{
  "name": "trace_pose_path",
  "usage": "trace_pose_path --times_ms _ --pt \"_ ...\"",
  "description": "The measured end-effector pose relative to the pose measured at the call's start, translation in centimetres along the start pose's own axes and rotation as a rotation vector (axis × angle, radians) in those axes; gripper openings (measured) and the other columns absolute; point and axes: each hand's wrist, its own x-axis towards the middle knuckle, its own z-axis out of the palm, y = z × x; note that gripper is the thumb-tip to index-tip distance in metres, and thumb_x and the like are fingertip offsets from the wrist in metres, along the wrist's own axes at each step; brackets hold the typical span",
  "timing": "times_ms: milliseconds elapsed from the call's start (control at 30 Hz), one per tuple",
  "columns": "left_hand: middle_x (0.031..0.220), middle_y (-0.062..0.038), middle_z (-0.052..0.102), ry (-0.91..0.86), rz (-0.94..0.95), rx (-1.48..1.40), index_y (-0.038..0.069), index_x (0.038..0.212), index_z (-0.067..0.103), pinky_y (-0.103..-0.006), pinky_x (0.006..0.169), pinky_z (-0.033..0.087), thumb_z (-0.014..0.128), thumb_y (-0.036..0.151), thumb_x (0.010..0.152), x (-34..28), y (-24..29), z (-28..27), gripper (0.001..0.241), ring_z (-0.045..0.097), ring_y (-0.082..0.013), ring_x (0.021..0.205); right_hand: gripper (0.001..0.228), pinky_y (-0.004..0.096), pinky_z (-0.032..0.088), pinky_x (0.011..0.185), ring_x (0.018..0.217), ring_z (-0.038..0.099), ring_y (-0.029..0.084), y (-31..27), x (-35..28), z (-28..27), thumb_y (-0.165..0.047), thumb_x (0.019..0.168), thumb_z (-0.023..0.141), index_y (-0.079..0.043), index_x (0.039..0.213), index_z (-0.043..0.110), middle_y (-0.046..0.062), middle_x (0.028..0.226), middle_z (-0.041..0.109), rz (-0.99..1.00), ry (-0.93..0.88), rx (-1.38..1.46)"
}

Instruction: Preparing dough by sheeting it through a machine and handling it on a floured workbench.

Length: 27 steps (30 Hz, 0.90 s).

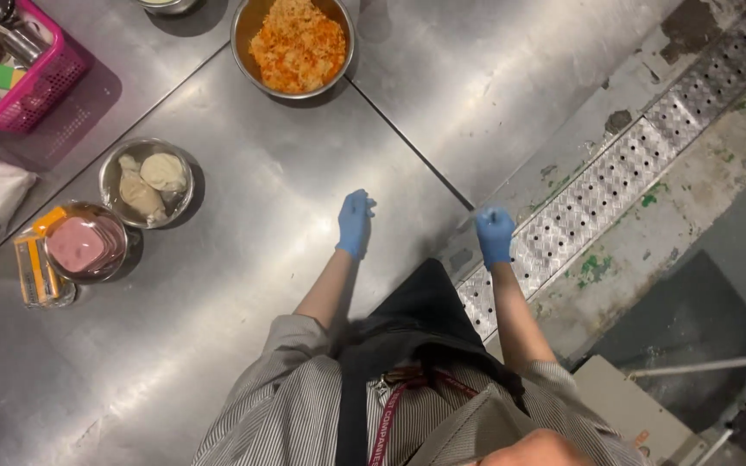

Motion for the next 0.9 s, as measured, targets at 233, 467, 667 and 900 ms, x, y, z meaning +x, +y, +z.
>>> trace_pose_path --times_ms 233,467,667,900 --pt "0.101 -0.012 0.064 0.147 0.000 0.234 -0.001 0.141 0.060 -0.0275 0.080 0.051 0.070 0.024 0.097 0.7 -4.6 4.0 0.051 0.056 -0.0148 0.089 0.051 0.039 0.045 0.113 0.143 0.051 0.026 -10.4 29.6 18.8 0.006 0.088 0.066 -0.007 0.137 0.066 0.015 0.160 0.050 -0.418 -0.605 0.006" --pt "0.109 -0.008 0.074 0.507 -0.102 0.385 0.008 0.132 0.064 -0.0312 0.090 0.052 0.069 0.029 0.095 1.6 -6.8 5.2 0.043 0.066 -0.0158 0.098 0.106 0.042 0.034 0.123 0.150 0.037 0.030 -2.9 46.5 38.9 -0.009 0.082 0.086 -0.010 0.164 0.019 0.015 0.167 0.029 -0.144 -0.647 0.095" --pt "0.111 -0.010 0.075 0.800 -0.174 0.250 0.006 0.118 0.073 -0.0344 0.092 0.051 0.062 0.035 0.101 6.3 -9.2 3.7 0.036 0.066 -0.0201 0.101 0.109 0.038 0.047 0.115 0.135 0.058 0.030 -4.5 48.7 43.7 -0.019 0.067 0.099 -0.003 0.153 0.035 0.016 0.149 0.054 -0.189 -0.482 0.114" --pt "0.150 -0.015 0.052 0.782 0.354 0.268 -0.002 0.150 0.045 -0.0347 0.115 0.039 0.046 0.032 0.112 22.6 -0.1 -4.8 0.051 0.050 -0.0249 0.137 0.096 0.038 0.048 0.117 0.138 0.056 0.027 10.2 49.7 32.4 -0.022 0.080 0.095 0.001 0.154 0.038 0.017 0.151 0.052 0.031 -0.562 0.379"
